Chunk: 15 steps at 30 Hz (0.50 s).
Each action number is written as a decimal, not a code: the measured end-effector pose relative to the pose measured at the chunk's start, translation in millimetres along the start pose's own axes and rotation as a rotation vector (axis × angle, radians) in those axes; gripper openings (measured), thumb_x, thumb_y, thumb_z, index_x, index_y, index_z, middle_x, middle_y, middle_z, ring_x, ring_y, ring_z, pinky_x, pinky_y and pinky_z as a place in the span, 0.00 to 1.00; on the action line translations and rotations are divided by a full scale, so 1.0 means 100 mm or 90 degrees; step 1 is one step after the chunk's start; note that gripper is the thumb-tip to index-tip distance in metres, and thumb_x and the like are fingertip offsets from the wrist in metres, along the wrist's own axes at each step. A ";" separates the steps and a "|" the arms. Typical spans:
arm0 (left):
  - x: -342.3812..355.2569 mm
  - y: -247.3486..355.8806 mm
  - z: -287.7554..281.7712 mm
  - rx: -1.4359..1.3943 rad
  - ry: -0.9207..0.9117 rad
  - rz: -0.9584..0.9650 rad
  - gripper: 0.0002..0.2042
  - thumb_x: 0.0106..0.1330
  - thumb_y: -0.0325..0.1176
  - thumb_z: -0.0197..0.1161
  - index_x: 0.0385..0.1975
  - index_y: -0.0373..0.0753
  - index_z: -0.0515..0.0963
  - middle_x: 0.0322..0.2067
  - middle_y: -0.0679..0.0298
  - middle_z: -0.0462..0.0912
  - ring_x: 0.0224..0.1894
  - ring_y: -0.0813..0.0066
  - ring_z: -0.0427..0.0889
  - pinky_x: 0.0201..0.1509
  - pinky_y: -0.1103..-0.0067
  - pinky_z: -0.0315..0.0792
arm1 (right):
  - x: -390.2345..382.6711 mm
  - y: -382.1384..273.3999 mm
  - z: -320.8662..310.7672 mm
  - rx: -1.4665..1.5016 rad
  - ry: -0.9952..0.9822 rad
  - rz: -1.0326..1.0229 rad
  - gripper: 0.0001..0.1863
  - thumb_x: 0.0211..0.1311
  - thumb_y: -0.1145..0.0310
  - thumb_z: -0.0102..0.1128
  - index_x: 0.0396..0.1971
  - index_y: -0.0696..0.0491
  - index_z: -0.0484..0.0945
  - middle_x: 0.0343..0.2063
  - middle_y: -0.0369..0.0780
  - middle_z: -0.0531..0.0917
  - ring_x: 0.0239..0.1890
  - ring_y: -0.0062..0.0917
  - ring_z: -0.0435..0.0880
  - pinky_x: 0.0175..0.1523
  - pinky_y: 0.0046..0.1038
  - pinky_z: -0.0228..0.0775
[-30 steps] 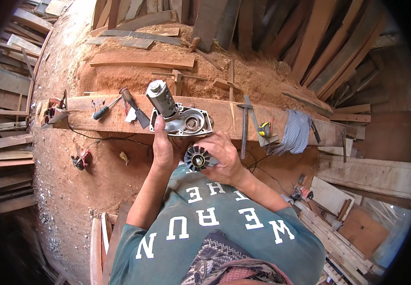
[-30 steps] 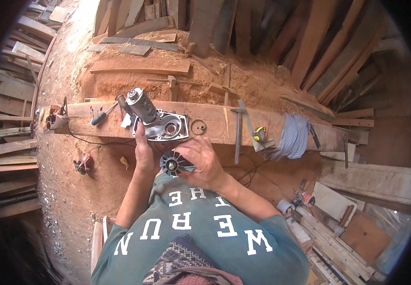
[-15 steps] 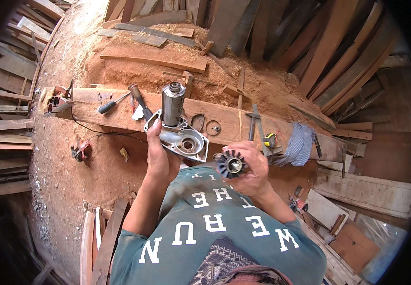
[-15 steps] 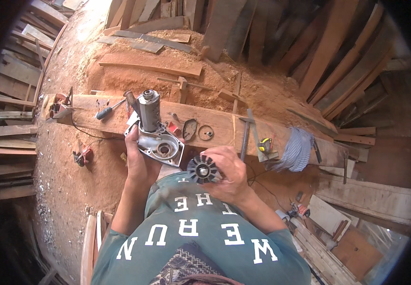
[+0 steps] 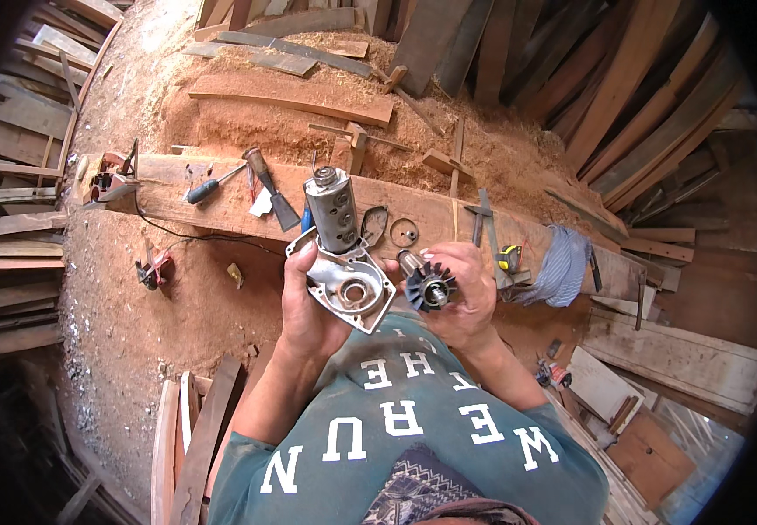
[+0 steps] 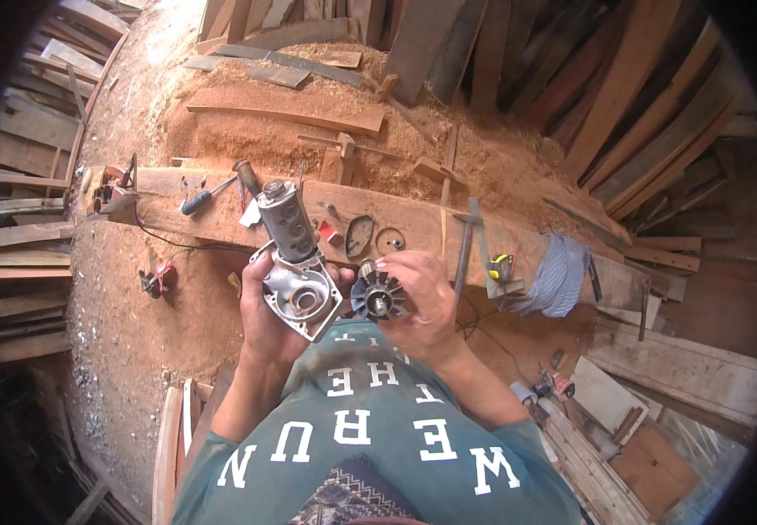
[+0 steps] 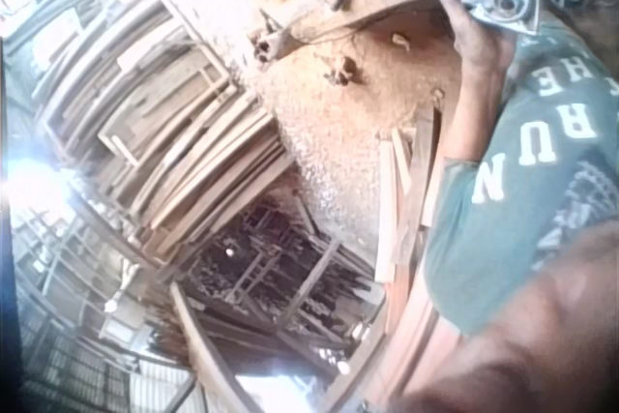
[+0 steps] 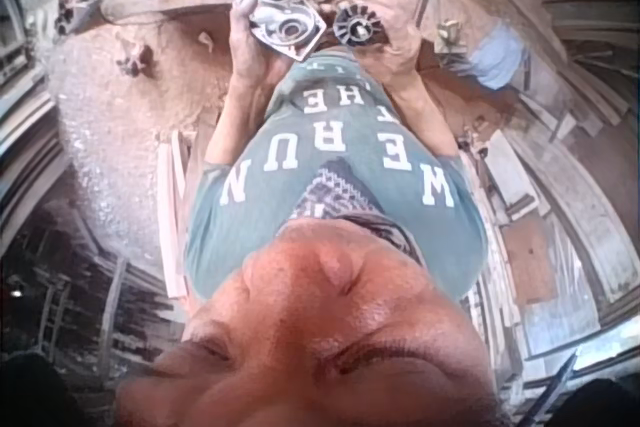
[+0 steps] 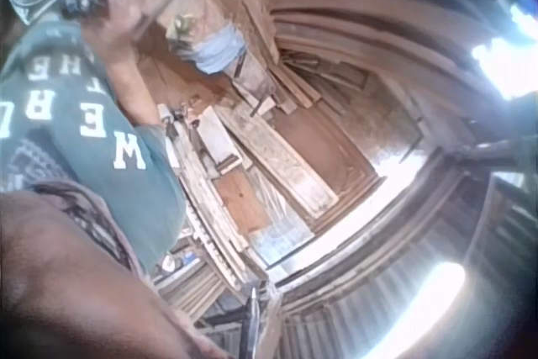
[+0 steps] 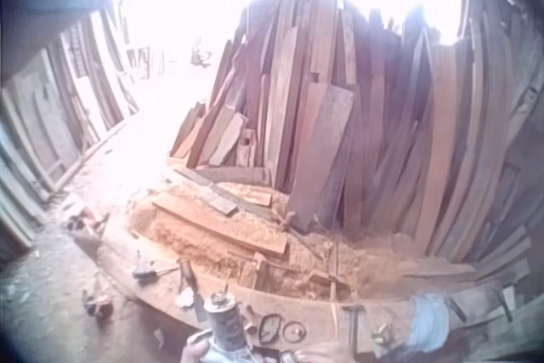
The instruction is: The person cleans and reassembles internal components of a wood planer, wiping down a metal part with a cloth, applying adhesive or lubricant to the assembly, and inserting the motor and gear mechanism into the tool housing using a screwdriver.
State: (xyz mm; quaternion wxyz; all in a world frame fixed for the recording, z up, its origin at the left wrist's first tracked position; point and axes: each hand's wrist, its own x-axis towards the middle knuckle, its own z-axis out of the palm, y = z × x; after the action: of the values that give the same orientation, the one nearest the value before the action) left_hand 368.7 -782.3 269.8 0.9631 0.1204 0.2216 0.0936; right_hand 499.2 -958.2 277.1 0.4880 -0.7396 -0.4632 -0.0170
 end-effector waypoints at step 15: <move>0.00 0.05 0.19 0.014 0.014 0.066 0.30 0.77 0.56 0.48 0.63 0.34 0.73 0.44 0.46 0.87 0.47 0.55 0.90 0.53 0.64 0.87 | -0.04 -0.06 0.20 0.020 -0.084 -0.032 0.30 0.43 0.76 0.80 0.51 0.53 0.83 0.51 0.41 0.87 0.53 0.38 0.85 0.58 0.40 0.71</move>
State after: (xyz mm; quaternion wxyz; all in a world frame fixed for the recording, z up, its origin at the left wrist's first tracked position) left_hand 377.0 -781.4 287.4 0.9532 0.1410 0.2266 0.1424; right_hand 484.0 -945.3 269.3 0.4674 -0.7193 -0.5132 0.0271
